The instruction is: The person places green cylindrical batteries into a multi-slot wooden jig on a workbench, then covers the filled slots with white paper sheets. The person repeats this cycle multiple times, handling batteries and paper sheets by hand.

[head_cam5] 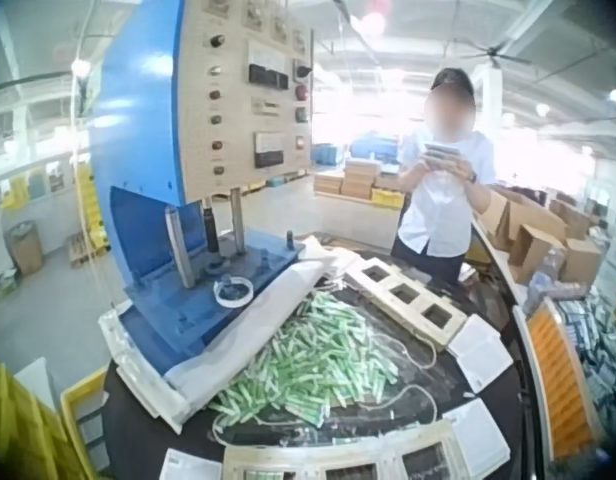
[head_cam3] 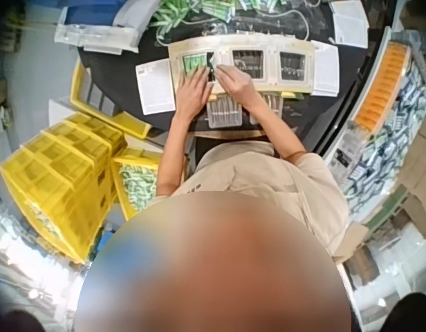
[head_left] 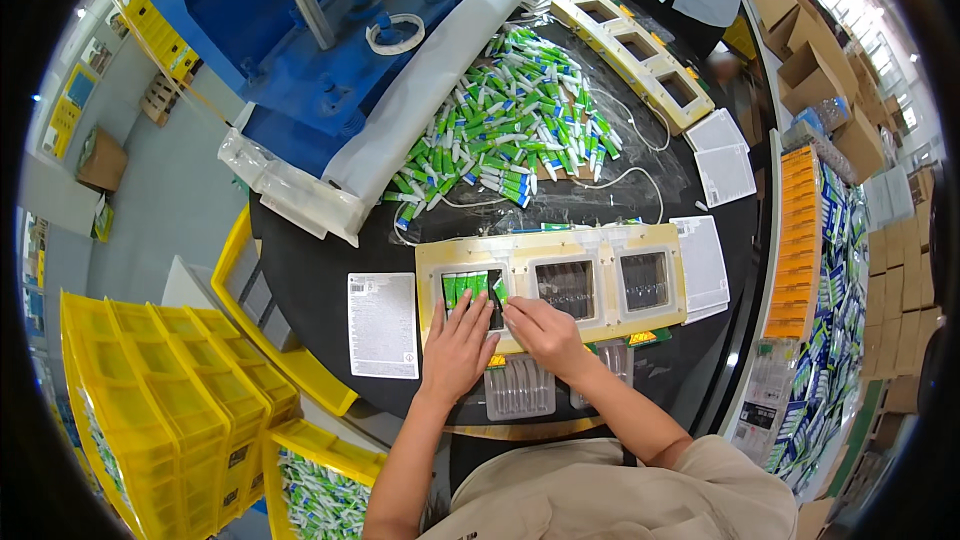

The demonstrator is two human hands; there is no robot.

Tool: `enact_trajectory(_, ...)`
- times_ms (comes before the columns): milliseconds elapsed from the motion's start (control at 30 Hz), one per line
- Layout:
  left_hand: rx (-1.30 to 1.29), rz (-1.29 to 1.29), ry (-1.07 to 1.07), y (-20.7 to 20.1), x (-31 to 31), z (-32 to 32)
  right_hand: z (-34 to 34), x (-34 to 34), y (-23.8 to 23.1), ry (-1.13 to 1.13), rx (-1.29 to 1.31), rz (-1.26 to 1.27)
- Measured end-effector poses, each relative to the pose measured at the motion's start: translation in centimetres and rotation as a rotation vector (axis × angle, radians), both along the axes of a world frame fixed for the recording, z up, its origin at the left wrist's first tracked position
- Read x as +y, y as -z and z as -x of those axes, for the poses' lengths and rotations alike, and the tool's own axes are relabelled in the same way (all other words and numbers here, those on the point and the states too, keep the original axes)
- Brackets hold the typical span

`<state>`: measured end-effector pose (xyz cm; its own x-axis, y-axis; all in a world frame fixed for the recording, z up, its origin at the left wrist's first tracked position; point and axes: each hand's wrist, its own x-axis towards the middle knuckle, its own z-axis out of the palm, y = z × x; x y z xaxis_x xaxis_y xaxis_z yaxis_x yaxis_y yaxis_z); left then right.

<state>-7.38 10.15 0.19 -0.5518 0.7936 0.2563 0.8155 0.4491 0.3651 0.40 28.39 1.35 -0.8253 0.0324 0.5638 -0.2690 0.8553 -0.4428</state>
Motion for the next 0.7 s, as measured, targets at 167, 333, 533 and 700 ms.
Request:
enact_trajectory(167,0.027,0.030,-0.007,-0.2,-0.1,0.1,0.7,-1.4,0.4,0.057,-0.030,-0.020)
enact_trajectory(333,0.016,0.036,0.008,-0.4,-0.2,0.2,0.2,-1.0,-1.2,0.074,-0.056,-0.096)
enact_trajectory(533,-0.035,0.023,0.010,-2.0,0.4,1.0,11.0,6.6,0.3,0.329,-0.032,0.055)
enact_trajectory(700,-0.002,-0.205,-0.065,-3.1,4.3,9.1,18.3,8.5,2.0,0.243,-0.503,-0.182)
